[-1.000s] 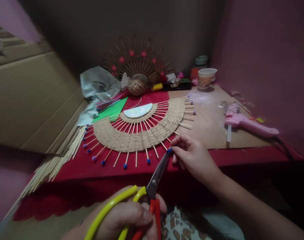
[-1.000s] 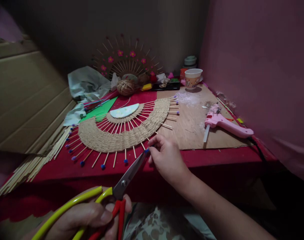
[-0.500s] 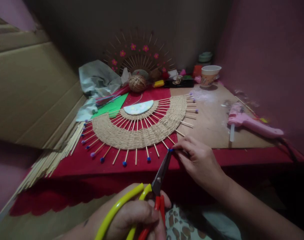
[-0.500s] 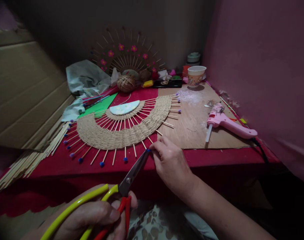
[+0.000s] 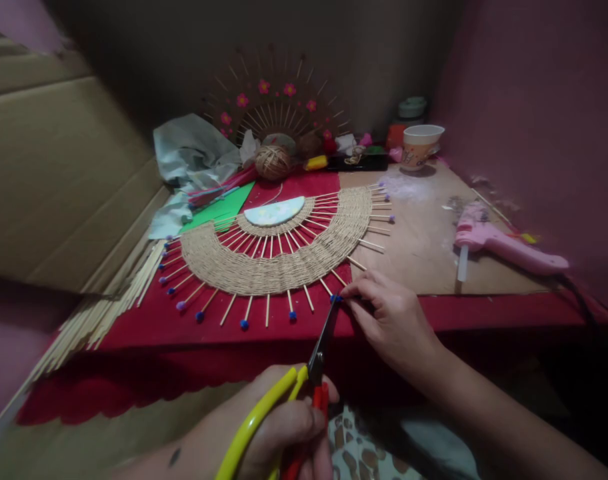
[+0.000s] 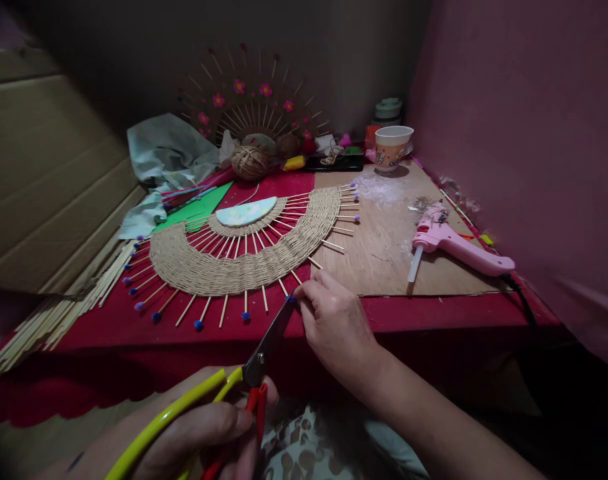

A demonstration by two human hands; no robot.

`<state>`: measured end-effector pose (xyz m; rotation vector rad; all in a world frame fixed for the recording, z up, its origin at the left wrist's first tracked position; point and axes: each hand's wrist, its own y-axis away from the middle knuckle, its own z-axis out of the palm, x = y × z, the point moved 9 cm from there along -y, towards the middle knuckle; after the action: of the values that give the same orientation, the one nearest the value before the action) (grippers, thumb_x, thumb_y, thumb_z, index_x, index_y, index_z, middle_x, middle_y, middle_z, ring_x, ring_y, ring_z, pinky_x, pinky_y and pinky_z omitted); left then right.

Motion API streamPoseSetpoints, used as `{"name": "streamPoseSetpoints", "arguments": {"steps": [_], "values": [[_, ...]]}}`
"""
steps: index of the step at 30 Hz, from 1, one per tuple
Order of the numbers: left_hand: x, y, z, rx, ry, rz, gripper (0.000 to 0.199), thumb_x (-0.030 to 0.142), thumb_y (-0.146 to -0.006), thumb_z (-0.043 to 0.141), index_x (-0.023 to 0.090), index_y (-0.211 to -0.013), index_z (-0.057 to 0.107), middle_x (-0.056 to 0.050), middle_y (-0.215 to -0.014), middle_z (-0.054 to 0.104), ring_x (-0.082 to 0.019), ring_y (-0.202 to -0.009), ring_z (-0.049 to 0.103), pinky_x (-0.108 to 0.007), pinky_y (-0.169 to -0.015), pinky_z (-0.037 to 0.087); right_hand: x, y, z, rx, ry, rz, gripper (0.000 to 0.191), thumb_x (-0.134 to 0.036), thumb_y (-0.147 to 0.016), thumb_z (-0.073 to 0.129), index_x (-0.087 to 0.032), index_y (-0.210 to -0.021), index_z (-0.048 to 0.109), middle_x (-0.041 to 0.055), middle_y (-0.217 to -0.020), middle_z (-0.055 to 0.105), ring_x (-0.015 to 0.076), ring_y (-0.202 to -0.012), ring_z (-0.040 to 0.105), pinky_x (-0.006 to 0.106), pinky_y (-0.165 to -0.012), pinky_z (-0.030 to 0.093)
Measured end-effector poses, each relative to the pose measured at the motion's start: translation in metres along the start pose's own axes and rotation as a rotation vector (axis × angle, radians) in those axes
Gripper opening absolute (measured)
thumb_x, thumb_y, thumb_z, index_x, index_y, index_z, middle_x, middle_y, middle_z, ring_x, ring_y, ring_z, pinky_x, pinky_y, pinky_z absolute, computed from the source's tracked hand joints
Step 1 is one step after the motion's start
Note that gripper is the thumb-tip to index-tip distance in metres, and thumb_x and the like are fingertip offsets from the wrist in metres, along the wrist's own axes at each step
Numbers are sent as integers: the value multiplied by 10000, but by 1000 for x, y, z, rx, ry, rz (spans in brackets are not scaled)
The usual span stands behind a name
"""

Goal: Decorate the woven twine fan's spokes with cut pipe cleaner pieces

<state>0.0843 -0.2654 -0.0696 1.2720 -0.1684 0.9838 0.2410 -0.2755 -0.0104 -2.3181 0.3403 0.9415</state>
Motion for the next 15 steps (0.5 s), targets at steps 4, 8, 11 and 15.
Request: {"name": "streamPoseSetpoints", "arguments": {"steps": [4,8,11,15], "values": [[4,2,4,16,-194,15,305,423,-807,533,131,-727,570,-7,-464,535,-73,-401,459,-160,-421,338,0,1,-1,0,-6,-1,152,-87,-824,512,-112,-808,661,66,-768,596,153,-694,577,281,-631,464],[7,3,3,92,-290,10,378,495,-815,523,152,-658,534,16,-440,489,-62,-365,422,-159,-385,318,1,2,0,-21,-2,15,156,-102,-828,505,-124,-806,658,64,-772,596,151,-691,574,282,-636,468],[2,1,1,144,-258,5,372,524,-800,544,177,-667,525,36,-423,458,-61,-330,380,-166,-342,291,2,1,2,-41,13,26,162,-99,-824,498,-139,-796,652,60,-776,597,148,-692,573,277,-638,466],[-2,-3,1,178,-266,42,472,549,-817,517,167,-544,461,33,-367,398,-56,-293,365,-163,-310,246,3,0,4,-68,18,45,166,-88,-821,493,-145,-788,645,60,-782,595,148,-699,572,279,-649,466]]}}
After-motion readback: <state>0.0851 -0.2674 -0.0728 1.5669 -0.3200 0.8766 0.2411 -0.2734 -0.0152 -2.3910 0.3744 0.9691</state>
